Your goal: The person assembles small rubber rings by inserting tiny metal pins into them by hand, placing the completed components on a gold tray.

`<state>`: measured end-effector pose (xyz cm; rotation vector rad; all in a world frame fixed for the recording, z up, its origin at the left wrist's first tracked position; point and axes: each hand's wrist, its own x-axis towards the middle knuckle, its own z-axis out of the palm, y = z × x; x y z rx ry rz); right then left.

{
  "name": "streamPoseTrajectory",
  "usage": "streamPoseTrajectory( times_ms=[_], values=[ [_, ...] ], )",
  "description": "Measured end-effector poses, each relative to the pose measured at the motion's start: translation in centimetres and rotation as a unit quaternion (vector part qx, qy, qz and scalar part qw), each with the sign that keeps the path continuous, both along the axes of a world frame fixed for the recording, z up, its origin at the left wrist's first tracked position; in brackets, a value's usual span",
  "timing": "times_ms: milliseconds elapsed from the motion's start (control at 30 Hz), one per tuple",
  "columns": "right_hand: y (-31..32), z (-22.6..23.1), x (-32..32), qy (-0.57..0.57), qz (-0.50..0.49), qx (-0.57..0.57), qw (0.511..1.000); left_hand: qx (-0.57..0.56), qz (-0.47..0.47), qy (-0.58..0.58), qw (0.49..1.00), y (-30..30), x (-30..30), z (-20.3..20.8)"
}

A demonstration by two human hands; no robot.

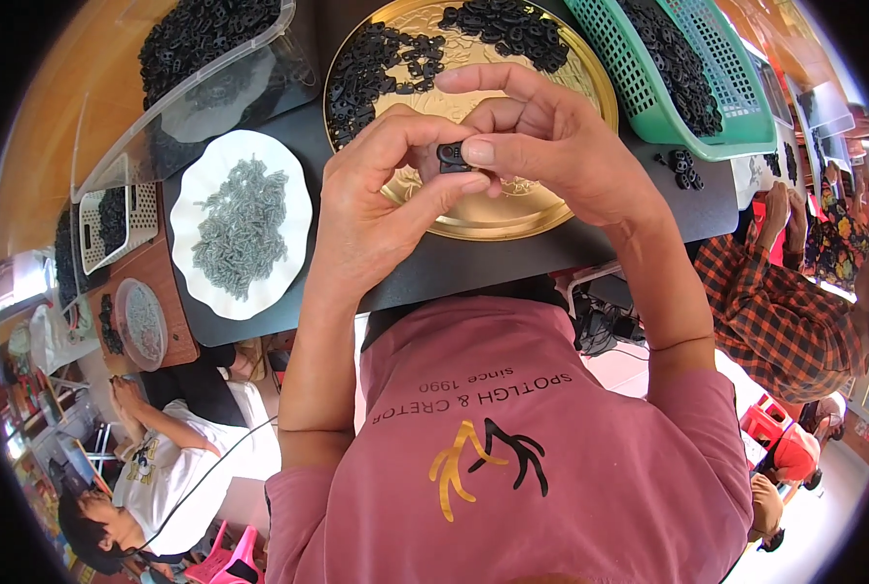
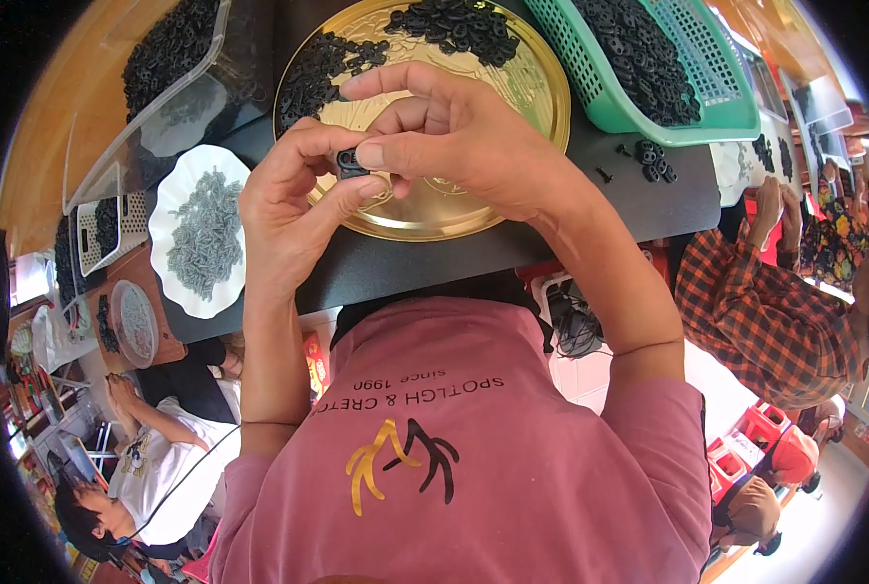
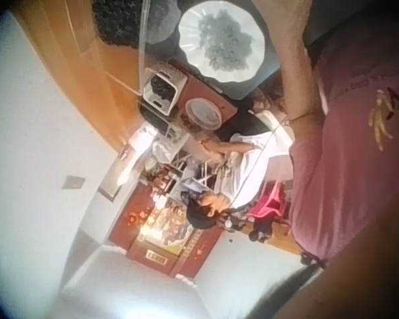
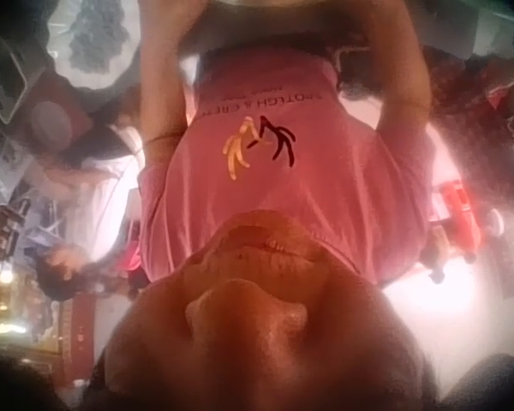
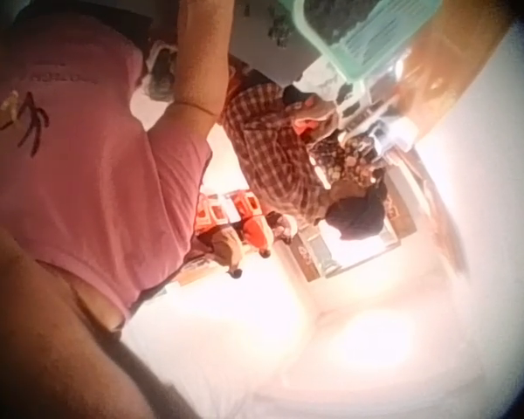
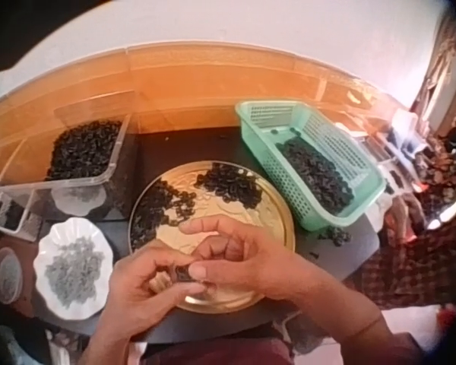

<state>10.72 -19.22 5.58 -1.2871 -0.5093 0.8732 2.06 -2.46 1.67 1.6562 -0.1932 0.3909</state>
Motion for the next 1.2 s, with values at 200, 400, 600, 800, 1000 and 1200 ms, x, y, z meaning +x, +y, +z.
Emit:
streamPoseTrajectory(
  times_ms=[200,400,600,800,1000,1200],
  values=[
    [0.2,-0.2,-0.4,-0.001,-0.008,0.0,1.0,0.104,0.028,-0.051,0.993,0.5,0.1,0.2],
    [0.5,-0.7,-0.4,0.018,0.0,0.004,1.0,0.095,0.034,-0.059,0.993,0.5,0.1,0.2],
    [0.6,-1.4,-0.3,0.01,-0.001,0.016,1.0,0.076,0.041,-0.056,0.995,0.2,0.2,-0.4],
    [0.7,-2.1,-0.3,0.01,0.008,0.025,1.0,0.083,0.042,-0.04,0.995,0.5,0.2,-0.6],
    [0.4,-1.9,-0.3,0.008,0.011,0.033,0.999,0.057,0.035,-0.03,0.997,0.3,-0.1,-0.3],
    [-0.2,-0.9,-0.9,-0.055,-0.031,0.026,0.998,-0.052,0.027,-0.003,0.998,0.0,-0.4,-1.1]
  ],
)
